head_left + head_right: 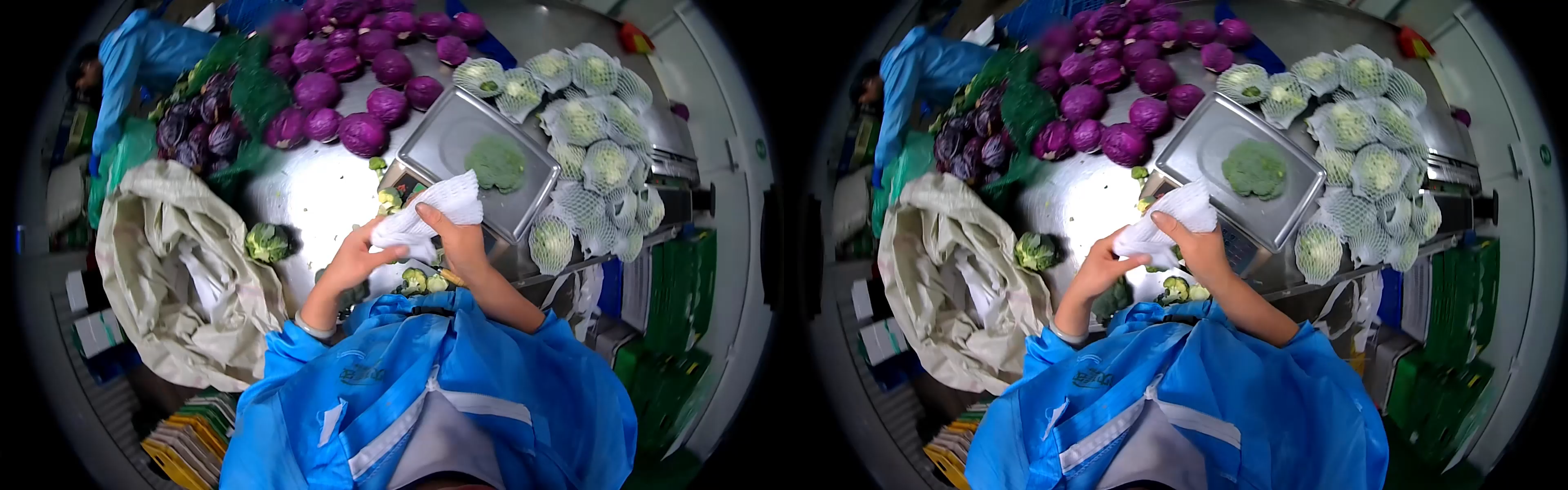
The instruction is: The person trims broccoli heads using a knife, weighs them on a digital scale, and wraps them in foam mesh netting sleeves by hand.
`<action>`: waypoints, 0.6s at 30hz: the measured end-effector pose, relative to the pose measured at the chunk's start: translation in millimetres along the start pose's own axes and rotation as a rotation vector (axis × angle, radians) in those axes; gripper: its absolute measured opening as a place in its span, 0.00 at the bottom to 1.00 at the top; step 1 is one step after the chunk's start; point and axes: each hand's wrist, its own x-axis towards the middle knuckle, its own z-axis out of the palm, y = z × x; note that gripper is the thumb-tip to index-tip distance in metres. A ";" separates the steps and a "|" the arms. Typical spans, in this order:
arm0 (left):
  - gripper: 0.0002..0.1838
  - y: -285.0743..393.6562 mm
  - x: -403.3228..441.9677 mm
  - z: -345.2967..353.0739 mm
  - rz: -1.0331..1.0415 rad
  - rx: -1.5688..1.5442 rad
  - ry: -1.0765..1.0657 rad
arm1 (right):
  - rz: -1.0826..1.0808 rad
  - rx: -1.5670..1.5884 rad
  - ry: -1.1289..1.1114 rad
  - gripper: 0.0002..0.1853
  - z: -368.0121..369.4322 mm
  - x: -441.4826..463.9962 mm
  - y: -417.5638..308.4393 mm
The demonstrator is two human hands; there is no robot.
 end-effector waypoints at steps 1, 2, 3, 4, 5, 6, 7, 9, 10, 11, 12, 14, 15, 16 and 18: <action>0.38 -6.1 5.4 -5.1 0.245 0.431 -0.130 | -0.011 -0.282 -0.069 0.18 -7.9 -1.0 -5.7; 0.42 -2.2 6.9 -1.4 0.231 0.324 -0.094 | -0.012 -0.564 -0.137 0.19 -21.1 -0.3 -11.8; 0.47 6.0 8.7 3.7 0.217 0.217 -0.054 | -0.009 -0.849 -0.206 0.19 -30.7 1.7 -17.4; 0.49 20.3 14.7 10.0 0.312 0.094 -0.007 | -0.138 -1.016 -0.333 0.22 -32.6 1.8 -22.9; 0.52 32.6 21.6 16.2 0.403 -0.031 0.042 | -0.113 -0.932 -0.355 0.23 -34.2 -2.6 -15.9; 0.44 33.6 27.0 20.6 0.426 0.110 0.053 | -0.098 -0.849 -0.378 0.23 -35.9 -3.8 -4.7; 0.30 30.1 32.9 23.9 0.462 0.300 0.057 | -0.086 -0.768 -0.405 0.23 -39.0 -4.4 0.3; 0.18 32.7 37.1 31.9 0.295 0.135 0.181 | 0.117 -0.388 -0.383 0.18 -46.2 -6.5 0.4; 0.11 33.8 44.0 32.7 0.272 -0.065 0.352 | 0.183 -0.072 -0.292 0.17 -47.9 -7.4 3.7; 0.09 36.8 49.1 30.0 0.229 -0.149 0.378 | 0.238 0.246 -0.195 0.16 -47.6 -7.8 1.2; 0.07 40.7 53.6 25.2 0.185 -0.232 0.403 | 0.208 0.445 -0.322 0.14 -53.5 -11.0 -8.1; 0.07 34.5 61.2 35.4 0.154 -0.366 0.383 | 0.012 0.261 -0.086 0.17 -36.7 -13.2 -9.1; 0.08 19.6 73.5 42.1 0.515 0.384 0.418 | -0.070 0.234 -0.035 0.18 -31.3 -13.1 -8.0; 0.08 7.1 71.8 48.5 0.504 0.274 0.404 | -0.052 0.297 -0.017 0.20 -30.6 -10.2 1.2; 0.05 8.1 71.5 59.9 0.553 0.229 0.386 | 0.016 0.210 -0.069 0.18 -43.6 -7.9 7.3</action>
